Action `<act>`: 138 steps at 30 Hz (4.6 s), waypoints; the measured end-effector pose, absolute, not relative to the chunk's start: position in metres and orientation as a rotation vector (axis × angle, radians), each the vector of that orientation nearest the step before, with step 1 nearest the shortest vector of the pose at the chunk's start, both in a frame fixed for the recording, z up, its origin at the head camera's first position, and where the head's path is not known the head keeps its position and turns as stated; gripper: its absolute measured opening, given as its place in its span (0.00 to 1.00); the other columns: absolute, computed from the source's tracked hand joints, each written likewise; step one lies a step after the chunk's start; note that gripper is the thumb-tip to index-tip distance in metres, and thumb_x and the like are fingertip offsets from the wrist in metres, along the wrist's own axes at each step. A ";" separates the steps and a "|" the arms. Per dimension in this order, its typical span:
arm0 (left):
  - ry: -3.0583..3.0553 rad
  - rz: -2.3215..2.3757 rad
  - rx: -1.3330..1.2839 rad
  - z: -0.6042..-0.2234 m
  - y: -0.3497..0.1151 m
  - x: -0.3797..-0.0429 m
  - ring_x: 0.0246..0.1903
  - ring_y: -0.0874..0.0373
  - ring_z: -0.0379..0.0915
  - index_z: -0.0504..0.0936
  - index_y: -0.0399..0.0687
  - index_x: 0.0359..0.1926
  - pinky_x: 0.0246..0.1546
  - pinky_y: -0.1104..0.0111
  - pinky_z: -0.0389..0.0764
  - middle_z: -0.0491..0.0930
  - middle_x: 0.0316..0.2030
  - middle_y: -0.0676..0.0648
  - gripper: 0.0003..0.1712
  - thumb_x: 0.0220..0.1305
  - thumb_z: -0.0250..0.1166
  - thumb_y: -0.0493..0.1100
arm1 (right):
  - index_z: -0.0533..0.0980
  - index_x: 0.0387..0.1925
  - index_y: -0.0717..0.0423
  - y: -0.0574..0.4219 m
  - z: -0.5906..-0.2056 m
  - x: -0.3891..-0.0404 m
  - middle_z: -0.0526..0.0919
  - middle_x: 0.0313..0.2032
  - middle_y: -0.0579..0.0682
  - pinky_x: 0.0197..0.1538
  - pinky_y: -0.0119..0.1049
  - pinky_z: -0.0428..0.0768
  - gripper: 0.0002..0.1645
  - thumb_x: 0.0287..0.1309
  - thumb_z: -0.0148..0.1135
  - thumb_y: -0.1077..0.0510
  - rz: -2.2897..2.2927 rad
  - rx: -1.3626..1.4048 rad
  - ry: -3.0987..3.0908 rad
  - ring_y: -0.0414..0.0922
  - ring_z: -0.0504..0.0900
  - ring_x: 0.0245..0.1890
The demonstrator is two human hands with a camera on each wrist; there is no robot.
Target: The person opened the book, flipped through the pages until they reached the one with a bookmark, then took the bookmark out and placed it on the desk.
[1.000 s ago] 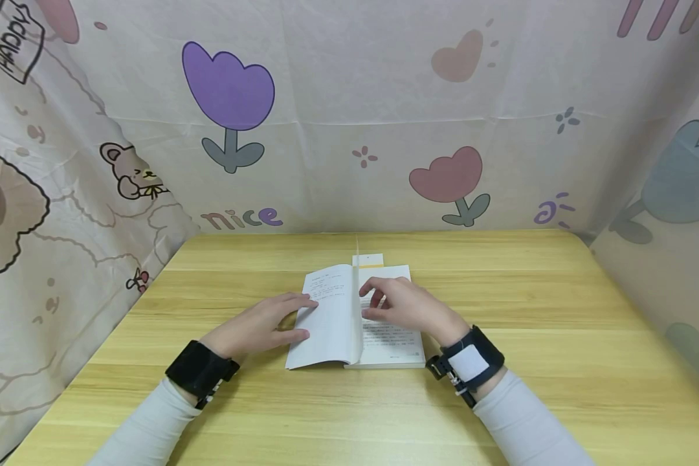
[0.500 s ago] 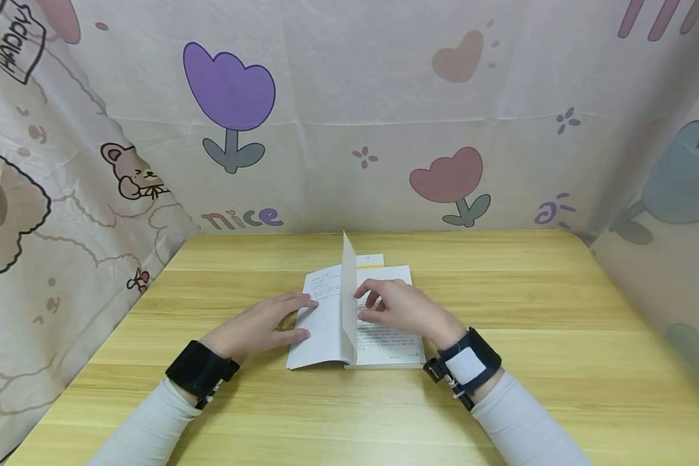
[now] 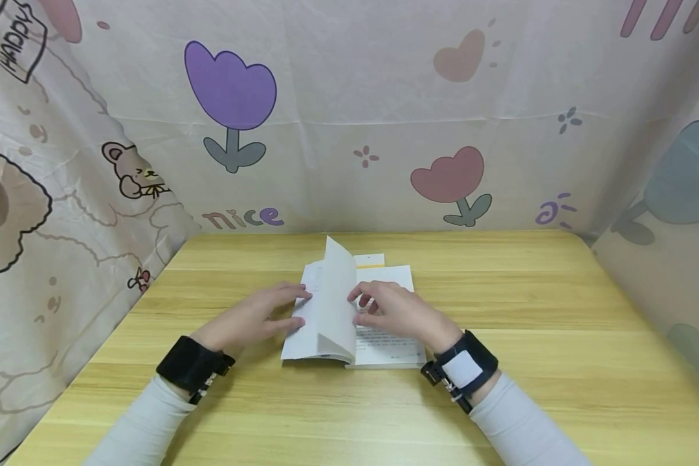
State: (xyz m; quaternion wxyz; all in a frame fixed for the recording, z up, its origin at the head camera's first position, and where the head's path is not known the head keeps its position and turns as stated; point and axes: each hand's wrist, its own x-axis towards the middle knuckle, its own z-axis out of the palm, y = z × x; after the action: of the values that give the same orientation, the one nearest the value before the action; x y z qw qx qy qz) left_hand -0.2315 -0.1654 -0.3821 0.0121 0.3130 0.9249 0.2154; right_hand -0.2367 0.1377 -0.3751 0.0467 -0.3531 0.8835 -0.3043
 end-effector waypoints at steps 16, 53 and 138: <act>2.928 1.096 1.217 -0.360 -0.173 -0.240 0.57 0.59 0.66 0.75 0.46 0.60 0.49 0.60 0.77 0.73 0.59 0.52 0.26 0.66 0.63 0.51 | 0.75 0.54 0.53 0.132 -0.375 -0.229 0.77 0.48 0.45 0.48 0.38 0.78 0.23 0.58 0.66 0.51 -0.914 -1.175 2.666 0.43 0.78 0.45; 2.997 0.895 1.417 -0.369 -0.158 -0.238 0.57 0.54 0.68 0.80 0.45 0.54 0.56 0.58 0.71 0.73 0.57 0.44 0.21 0.63 0.65 0.48 | 0.80 0.51 0.48 0.118 -0.367 -0.215 0.75 0.53 0.43 0.52 0.35 0.75 0.18 0.62 0.62 0.47 -0.733 -1.347 2.668 0.41 0.75 0.50; 2.845 0.440 1.050 -0.395 -0.150 -0.227 0.65 0.50 0.59 0.76 0.54 0.62 0.62 0.56 0.63 0.66 0.66 0.45 0.33 0.60 0.63 0.63 | 0.83 0.42 0.48 0.132 -0.365 -0.218 0.81 0.39 0.41 0.41 0.34 0.76 0.10 0.61 0.63 0.51 -0.560 -1.143 2.762 0.40 0.77 0.38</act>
State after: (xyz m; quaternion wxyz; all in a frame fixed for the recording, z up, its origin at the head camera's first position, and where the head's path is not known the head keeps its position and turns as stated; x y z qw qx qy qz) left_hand -0.2273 -0.1495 -0.3951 0.0385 0.3423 0.9278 0.1436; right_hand -0.2178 0.1317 -0.3648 0.0503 -0.3753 0.9070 -0.1840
